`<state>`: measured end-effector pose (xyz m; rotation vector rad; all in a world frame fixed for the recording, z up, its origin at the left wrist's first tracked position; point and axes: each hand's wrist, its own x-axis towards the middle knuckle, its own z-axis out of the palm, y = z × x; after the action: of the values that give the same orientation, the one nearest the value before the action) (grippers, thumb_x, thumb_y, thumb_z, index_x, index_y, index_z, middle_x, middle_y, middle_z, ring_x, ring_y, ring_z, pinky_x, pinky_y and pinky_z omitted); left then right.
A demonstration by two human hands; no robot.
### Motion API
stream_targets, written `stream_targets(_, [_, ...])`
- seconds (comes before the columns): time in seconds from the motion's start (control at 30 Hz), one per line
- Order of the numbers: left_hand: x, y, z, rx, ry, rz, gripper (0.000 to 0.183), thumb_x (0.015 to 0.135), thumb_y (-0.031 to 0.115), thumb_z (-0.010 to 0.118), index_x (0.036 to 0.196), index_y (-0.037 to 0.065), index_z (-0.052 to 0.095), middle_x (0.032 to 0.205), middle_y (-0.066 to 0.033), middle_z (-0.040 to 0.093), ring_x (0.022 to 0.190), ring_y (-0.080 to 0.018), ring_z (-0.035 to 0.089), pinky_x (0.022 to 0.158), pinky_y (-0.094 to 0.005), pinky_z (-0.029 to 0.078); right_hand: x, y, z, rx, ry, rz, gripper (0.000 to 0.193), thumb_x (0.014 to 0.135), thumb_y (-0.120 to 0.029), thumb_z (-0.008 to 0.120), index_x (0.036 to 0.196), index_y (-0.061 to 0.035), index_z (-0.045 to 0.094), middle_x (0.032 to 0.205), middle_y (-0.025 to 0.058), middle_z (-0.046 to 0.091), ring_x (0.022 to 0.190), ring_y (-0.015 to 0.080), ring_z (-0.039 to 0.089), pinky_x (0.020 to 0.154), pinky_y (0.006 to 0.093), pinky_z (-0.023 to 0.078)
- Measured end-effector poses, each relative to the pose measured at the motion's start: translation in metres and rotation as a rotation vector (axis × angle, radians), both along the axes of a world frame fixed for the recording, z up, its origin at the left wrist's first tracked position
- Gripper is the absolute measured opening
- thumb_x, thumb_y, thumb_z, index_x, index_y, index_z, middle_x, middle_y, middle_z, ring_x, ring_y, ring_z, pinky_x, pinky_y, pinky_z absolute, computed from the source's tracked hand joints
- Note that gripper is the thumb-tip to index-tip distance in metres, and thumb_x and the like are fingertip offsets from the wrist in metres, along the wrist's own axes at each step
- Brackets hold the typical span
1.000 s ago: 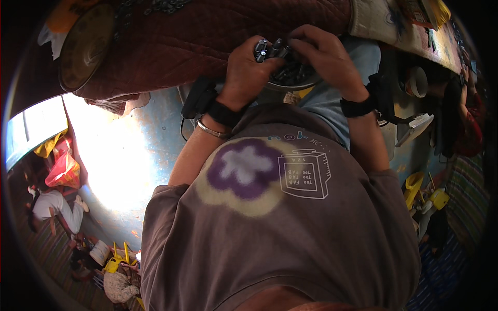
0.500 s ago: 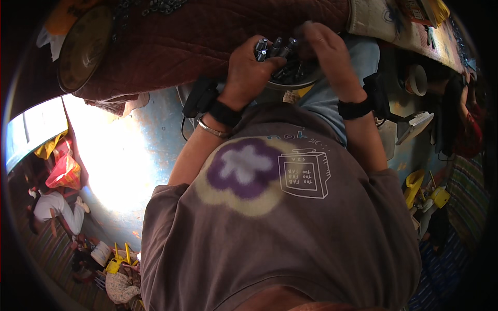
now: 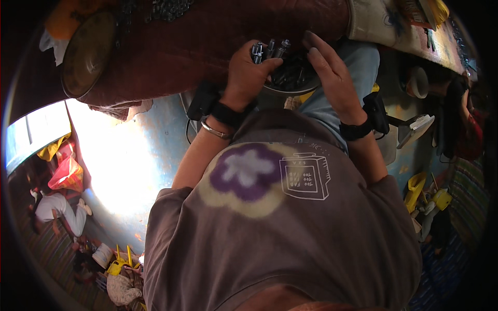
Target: The recorder is assembling multiple bolts by threading washers and nuts onto them from a large pile of hardware.
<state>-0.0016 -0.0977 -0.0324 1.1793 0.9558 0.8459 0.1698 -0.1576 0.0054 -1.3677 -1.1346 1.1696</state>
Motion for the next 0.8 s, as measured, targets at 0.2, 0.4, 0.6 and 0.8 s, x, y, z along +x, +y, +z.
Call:
stream_targets(0.2, [0.0, 0.005, -0.005, -0.067, 0.042, 0.019, 0.017, 0.081, 0.007, 0.063, 0.094, -0.001, 0.055, 0.069, -0.0053, 0.059, 0.058, -0.0118, 0.057, 0.053, -0.0235, 0.044, 0.01, 0.031, -0.007, 0.174, -0.352, -0.078, 0.036, 0.088, -0.02, 0.06, 0.117, 0.0012, 0.054, 0.101, 0.0133, 0.063, 0.092, 0.0166, 0.06, 0.076, 0.028, 0.047])
stream_targets(0.4, [-0.003, 0.003, -0.004, -0.346, -0.264, 0.096, 0.02, 0.086, 0.01, 0.059, 0.1, -0.002, 0.051, 0.084, -0.0127, 0.062, 0.07, -0.0177, 0.062, 0.064, -0.0272, 0.053, 0.032, 0.084, -0.017, 0.457, -0.742, -0.177, 0.019, 0.084, -0.013, 0.058, 0.099, -0.001, 0.059, 0.087, 0.0192, 0.062, 0.08, 0.0344, 0.062, 0.069, 0.0387, 0.048])
stream_targets(0.6, [-0.003, 0.006, 0.0, -0.393, -0.304, 0.047, 0.021, 0.088, 0.014, 0.058, 0.101, 0.001, 0.05, 0.085, -0.0124, 0.062, 0.069, -0.0167, 0.062, 0.061, -0.0271, 0.052, 0.045, 0.129, -0.021, 0.448, -1.203, -0.267, 0.022, 0.084, -0.024, 0.059, 0.095, -0.0047, 0.059, 0.09, 0.0169, 0.062, 0.083, 0.0403, 0.058, 0.07, 0.0447, 0.047])
stream_targets(0.8, [-0.007, 0.007, 0.001, -0.365, -0.249, 0.011, 0.02, 0.088, 0.016, 0.057, 0.102, 0.003, 0.05, 0.082, -0.0092, 0.063, 0.061, -0.0103, 0.056, 0.053, -0.0227, 0.046, 0.041, 0.137, -0.019, 0.31, -1.282, -0.208, 0.025, 0.082, -0.026, 0.061, 0.095, -0.0044, 0.06, 0.091, 0.0173, 0.063, 0.085, 0.0379, 0.06, 0.071, 0.0449, 0.047])
